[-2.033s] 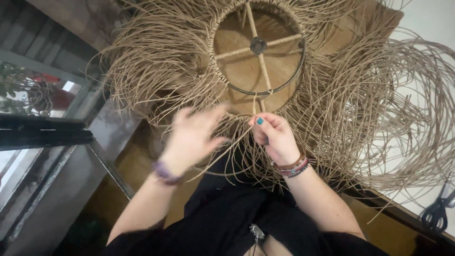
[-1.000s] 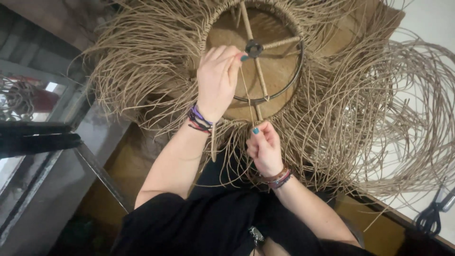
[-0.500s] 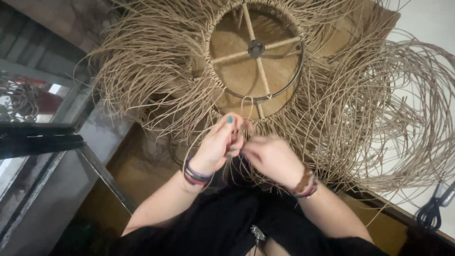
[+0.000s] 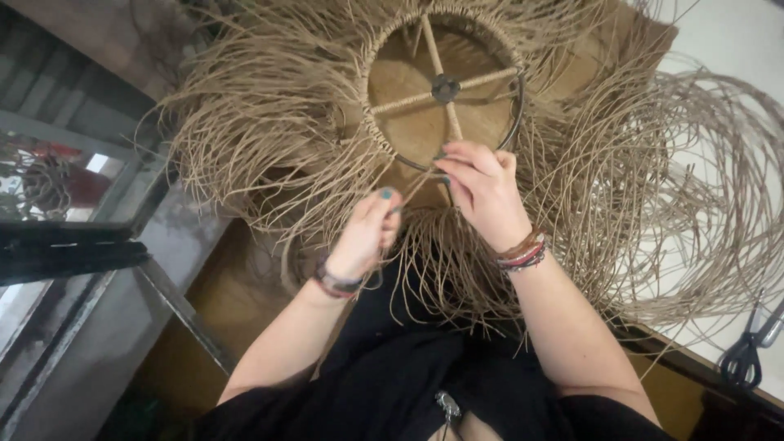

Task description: Weaving straw or fiber strands around a circular frame to create a decorative lampshade

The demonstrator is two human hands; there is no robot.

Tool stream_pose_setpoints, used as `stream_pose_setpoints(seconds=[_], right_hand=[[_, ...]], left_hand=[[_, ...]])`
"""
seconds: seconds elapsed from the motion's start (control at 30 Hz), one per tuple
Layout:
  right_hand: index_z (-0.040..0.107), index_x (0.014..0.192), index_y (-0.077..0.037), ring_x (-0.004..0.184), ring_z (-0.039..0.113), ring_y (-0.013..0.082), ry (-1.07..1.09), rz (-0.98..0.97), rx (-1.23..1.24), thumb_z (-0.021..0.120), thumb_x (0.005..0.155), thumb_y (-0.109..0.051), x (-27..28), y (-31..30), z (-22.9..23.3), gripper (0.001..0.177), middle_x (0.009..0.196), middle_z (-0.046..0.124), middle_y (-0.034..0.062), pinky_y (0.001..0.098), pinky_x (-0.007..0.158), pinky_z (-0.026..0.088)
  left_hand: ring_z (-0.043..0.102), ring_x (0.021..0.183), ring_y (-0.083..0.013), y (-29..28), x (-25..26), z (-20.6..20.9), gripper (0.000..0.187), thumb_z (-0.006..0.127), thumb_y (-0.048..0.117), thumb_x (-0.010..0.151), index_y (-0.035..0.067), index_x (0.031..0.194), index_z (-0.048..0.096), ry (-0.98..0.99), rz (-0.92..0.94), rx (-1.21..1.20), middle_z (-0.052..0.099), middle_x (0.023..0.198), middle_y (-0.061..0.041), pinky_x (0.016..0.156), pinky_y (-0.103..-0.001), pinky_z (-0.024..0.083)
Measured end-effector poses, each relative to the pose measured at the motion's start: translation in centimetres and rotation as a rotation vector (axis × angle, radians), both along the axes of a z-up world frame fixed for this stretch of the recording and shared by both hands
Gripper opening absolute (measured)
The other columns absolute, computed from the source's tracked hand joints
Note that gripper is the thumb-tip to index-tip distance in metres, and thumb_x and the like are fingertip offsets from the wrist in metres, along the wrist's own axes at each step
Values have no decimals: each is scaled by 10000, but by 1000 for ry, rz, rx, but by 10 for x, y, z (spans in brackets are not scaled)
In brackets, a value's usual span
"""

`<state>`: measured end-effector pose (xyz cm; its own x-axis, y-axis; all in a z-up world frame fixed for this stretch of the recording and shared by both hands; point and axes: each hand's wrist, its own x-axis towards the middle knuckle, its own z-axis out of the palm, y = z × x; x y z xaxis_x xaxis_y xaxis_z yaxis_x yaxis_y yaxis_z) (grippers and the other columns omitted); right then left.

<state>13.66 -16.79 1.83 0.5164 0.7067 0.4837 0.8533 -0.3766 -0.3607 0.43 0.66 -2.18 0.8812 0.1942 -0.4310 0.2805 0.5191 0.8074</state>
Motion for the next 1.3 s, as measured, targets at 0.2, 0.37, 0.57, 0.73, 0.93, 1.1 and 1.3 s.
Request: stream_pose_setpoints(seconds=[0.2, 0.37, 0.57, 0.73, 0.93, 1.1, 1.3], right_hand=[[732, 1128, -174, 1166, 628, 138, 27, -27, 36, 742, 945, -203, -5, 7, 3, 185, 1221, 666, 1, 342, 952, 342], [726, 1134, -187, 1187, 619, 116, 30, -44, -4, 737, 928, -184, -4, 6, 2, 206, 1237, 654, -13, 341, 948, 335], [663, 1278, -145, 1291, 559, 115, -5, -54, -58, 742, 899, -197, -18, 2, 4, 391, 1376, 600, 30, 367, 999, 319], [514, 1468, -23, 1418, 476, 342, 40, -53, -76, 740, 877, -96, -56, -14, 30, 637, 1543, 455, 227, 518, 1103, 359], [571, 1412, 4, 1299, 579, 412, 139, -52, 47, 665, 907, -45, -89, -88, 46, 516, 1454, 561, 225, 527, 1088, 444], [625, 1360, -10, 1304, 591, 348, 114, -256, 36, 627, 904, 6, -101, -155, 41, 456, 1425, 598, 171, 472, 1118, 440], [663, 1306, -7, 1235, 630, 388, 156, -318, 146, 688, 867, 34, -102, -199, 37, 441, 1345, 639, 181, 504, 1036, 504]], left_hand=[[608, 823, -171, 101, -11, 24, 282, 405, 89, 1094, 95, 998, 670, -368, -60, 893, 655, 868, -87, 783, -323, 558], [668, 871, -347, 144, -40, 31, 302, 512, -37, 946, 75, 1099, 746, -422, -329, 964, 731, 869, -175, 839, -492, 547], [697, 1038, -406, 169, -98, 8, 400, 496, -22, 854, 190, 1031, 786, -59, -507, 1178, 764, 1048, -143, 909, -525, 537], [639, 1171, -294, 111, -94, 32, 264, 600, 67, 897, 157, 1076, 772, -168, -159, 1352, 667, 1076, -88, 985, -389, 506], [634, 1050, -246, -15, -21, 71, 295, 691, 75, 826, 234, 1060, 773, -556, 97, 1507, 619, 1102, -23, 926, -385, 521], [697, 994, -229, -119, 75, 76, 176, 664, 163, 958, 201, 1110, 743, -869, -223, 1339, 688, 1018, -14, 868, -362, 574], [706, 832, -321, -189, 197, 55, 220, 781, 296, 817, 114, 896, 683, -637, -278, 1709, 633, 853, -76, 727, -430, 579]])
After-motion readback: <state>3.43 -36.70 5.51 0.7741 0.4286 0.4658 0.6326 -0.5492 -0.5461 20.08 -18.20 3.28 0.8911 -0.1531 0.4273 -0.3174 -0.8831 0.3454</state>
